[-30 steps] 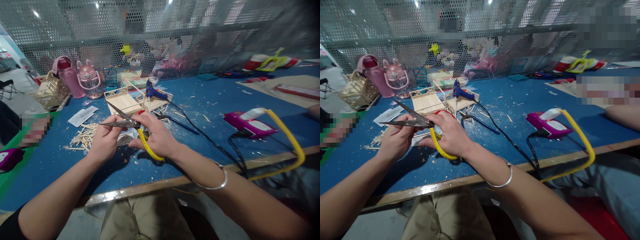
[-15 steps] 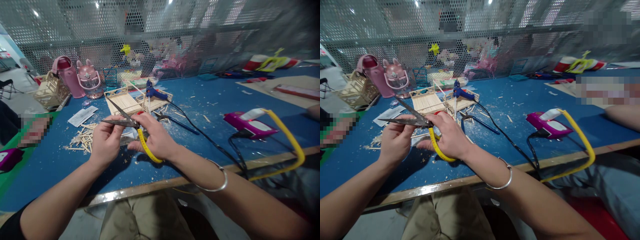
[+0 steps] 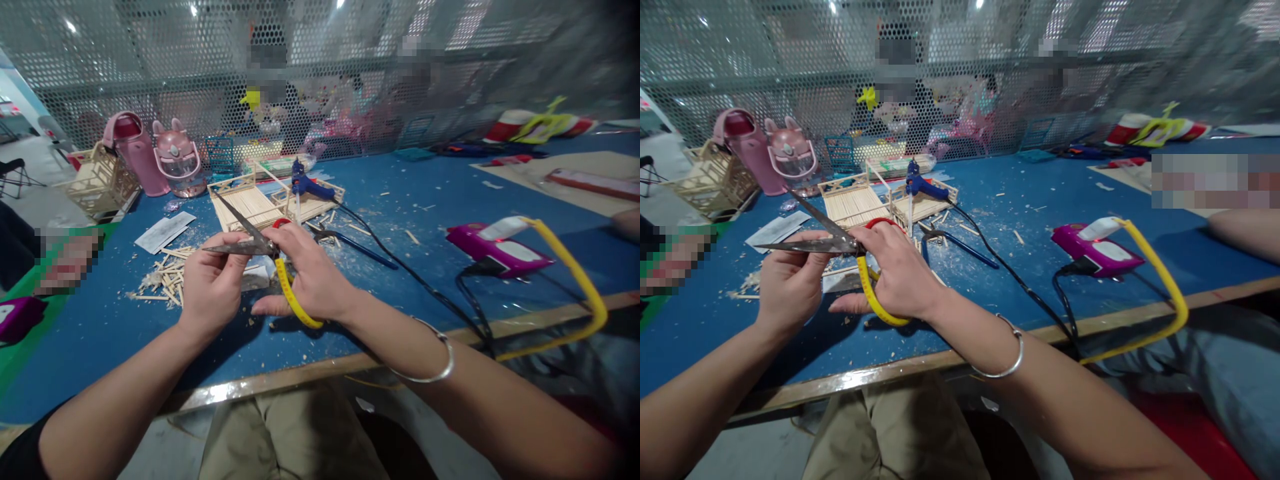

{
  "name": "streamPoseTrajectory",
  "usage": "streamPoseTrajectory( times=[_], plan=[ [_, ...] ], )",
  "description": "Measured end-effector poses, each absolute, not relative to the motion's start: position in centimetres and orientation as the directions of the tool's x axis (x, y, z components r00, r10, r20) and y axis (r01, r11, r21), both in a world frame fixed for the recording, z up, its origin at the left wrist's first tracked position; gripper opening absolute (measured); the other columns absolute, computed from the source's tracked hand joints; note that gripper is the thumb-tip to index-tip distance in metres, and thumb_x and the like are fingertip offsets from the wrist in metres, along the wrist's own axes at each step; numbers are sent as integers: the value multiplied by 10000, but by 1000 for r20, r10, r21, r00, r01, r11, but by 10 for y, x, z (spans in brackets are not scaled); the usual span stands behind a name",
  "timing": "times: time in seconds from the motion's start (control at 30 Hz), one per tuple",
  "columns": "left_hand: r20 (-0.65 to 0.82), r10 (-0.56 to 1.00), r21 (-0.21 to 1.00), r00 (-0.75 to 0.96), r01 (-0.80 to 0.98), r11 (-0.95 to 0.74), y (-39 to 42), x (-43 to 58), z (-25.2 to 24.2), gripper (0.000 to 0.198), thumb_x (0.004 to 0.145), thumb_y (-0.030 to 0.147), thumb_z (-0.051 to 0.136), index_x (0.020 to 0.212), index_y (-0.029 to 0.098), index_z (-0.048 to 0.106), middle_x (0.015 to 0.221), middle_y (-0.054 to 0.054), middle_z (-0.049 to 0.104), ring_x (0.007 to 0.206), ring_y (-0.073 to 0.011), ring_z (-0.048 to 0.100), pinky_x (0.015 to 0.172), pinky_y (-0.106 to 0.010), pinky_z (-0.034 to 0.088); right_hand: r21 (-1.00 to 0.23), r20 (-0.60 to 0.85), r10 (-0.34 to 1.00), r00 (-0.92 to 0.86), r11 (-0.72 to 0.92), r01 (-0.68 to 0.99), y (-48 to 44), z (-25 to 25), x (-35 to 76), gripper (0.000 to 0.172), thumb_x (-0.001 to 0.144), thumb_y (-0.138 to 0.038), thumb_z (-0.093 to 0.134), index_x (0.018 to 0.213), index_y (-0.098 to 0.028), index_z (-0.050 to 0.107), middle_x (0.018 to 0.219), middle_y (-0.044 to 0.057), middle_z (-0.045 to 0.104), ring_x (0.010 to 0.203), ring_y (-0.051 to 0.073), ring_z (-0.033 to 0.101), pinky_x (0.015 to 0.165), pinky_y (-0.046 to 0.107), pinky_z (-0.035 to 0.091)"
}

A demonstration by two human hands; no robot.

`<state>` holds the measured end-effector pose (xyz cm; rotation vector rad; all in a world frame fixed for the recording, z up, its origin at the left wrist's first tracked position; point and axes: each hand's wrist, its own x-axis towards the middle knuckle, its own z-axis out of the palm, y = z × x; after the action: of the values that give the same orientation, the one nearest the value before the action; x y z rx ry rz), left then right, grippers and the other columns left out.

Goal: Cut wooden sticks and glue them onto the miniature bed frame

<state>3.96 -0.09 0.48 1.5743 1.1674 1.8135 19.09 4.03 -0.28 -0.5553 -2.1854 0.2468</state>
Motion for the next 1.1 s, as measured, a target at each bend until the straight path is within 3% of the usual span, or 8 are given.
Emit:
streamPoseTrajectory(
  times=[0.6, 1.1],
  plan=[
    [614, 758, 784, -221, 278, -555, -2, 37, 1, 96, 791, 257, 614, 794, 184, 677, 797, -31, 700, 740, -157, 635, 689, -262, 501, -381, 722, 498, -480, 866, 324, 38, -6, 189, 738, 559, -683, 650, 1087, -181, 530, 885, 59, 572, 808, 205, 539, 735, 354, 460],
    [578, 791, 811, -203, 252, -528, 1, 36, 1, 103, 775, 195, 597, 789, 189, 700, 765, -10, 699, 731, -154, 625, 686, -249, 479, -381, 724, 510, -464, 857, 348, 38, -9, 189, 702, 577, -675, 639, 1058, -170, 553, 922, 83, 628, 826, 211, 579, 742, 347, 471]
  ],
)
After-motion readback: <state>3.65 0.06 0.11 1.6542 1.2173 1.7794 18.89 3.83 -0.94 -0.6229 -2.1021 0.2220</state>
